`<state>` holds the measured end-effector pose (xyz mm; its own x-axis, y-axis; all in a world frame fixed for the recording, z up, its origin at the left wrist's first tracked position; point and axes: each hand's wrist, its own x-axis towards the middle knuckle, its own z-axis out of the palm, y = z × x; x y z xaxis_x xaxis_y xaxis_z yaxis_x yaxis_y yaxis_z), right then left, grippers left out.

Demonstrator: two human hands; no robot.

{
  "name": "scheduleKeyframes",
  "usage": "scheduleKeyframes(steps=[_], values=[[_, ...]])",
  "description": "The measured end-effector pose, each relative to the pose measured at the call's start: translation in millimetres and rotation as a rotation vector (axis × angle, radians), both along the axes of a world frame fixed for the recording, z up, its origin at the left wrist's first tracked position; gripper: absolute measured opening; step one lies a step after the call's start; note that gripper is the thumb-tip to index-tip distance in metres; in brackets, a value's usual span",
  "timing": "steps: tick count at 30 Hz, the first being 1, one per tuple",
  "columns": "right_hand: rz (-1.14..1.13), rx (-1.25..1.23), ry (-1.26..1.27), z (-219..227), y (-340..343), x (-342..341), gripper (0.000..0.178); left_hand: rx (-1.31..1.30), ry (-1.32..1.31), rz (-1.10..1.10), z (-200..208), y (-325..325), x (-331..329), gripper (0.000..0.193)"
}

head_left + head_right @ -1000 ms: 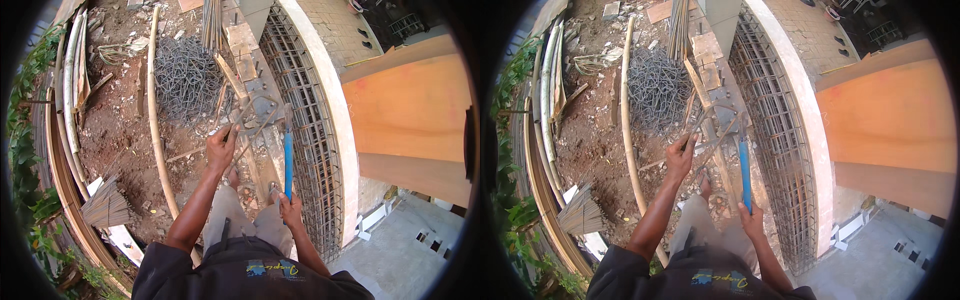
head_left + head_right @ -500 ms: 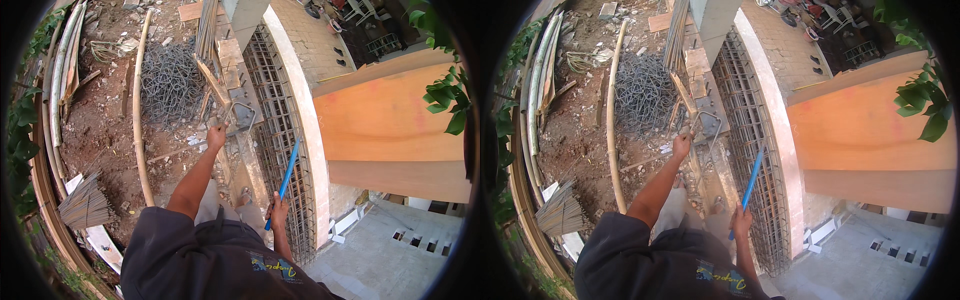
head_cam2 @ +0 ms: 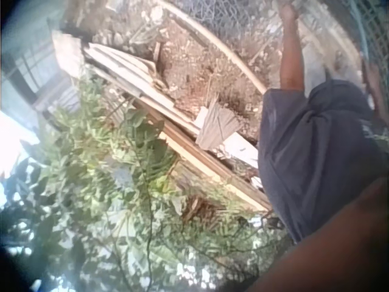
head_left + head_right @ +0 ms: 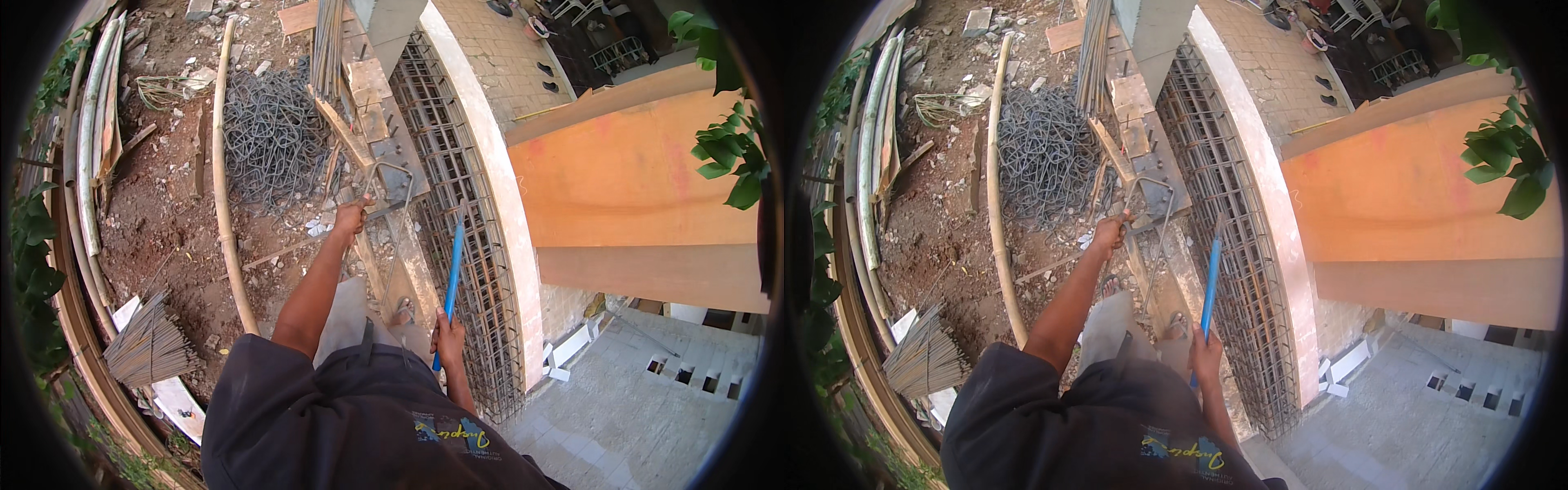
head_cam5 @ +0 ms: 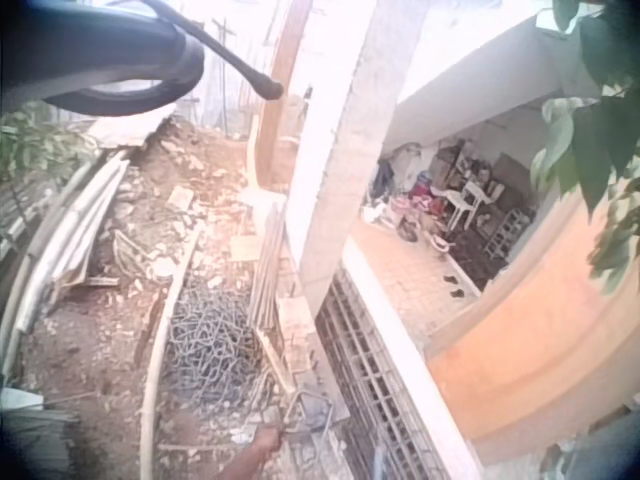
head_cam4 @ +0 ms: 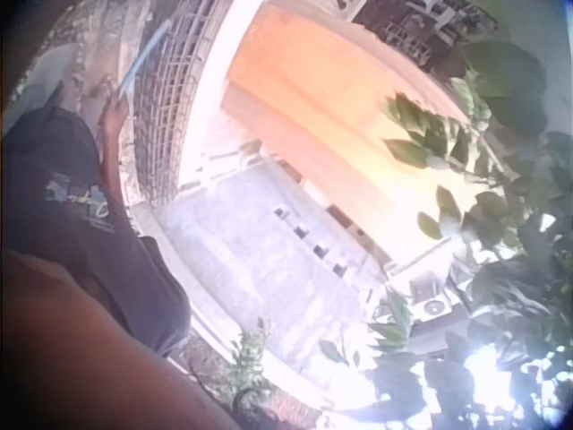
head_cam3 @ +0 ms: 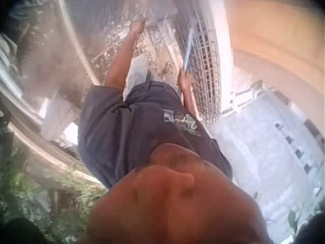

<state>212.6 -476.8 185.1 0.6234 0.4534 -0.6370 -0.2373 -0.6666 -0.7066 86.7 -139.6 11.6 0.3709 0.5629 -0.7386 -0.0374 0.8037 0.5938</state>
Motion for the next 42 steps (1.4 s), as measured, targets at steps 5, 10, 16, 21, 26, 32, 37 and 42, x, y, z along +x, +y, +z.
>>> scheduleKeyframes(steps=[5, 10, 16, 21, 26, 32, 37, 42], values=[[0.015, -0.03, 0.003, 6, 12, -3, 0.039, -0.02, -0.106, -0.009, 22, 2, 3, 0.04], [0.002, -0.056, 0.033, 7, 18, -4, 0.039, 0.081, -0.104, -0.049, 50, -7, 3, 0.042], [0.046, -0.077, -0.028, 5, 14, 2, 0.039, 0.362, -0.146, -0.102, 113, -28, -9, 0.047], [0.013, -0.1, -0.02, 11, 15, 4, 0.04, 0.852, 0.291, -0.314, 110, -34, -19, 0.044], [0.018, -0.104, 0.004, 3, 11, 13, 0.041, 0.943, 0.491, -0.39, 15, -29, -3, 0.036], [0.152, -0.158, 0.055, 7, 10, 33, 0.044, 0.934, 0.631, -0.54, -13, -18, -4, 0.04], [0.391, -0.084, 0.25, -21, 23, 72, 0.05, 0.911, 0.767, -0.584, 31, 17, -23, 0.058], [0.476, -0.107, 0.421, -71, 44, 107, 0.052, 1.081, 0.922, -0.648, 12, 12, -15, 0.095]])
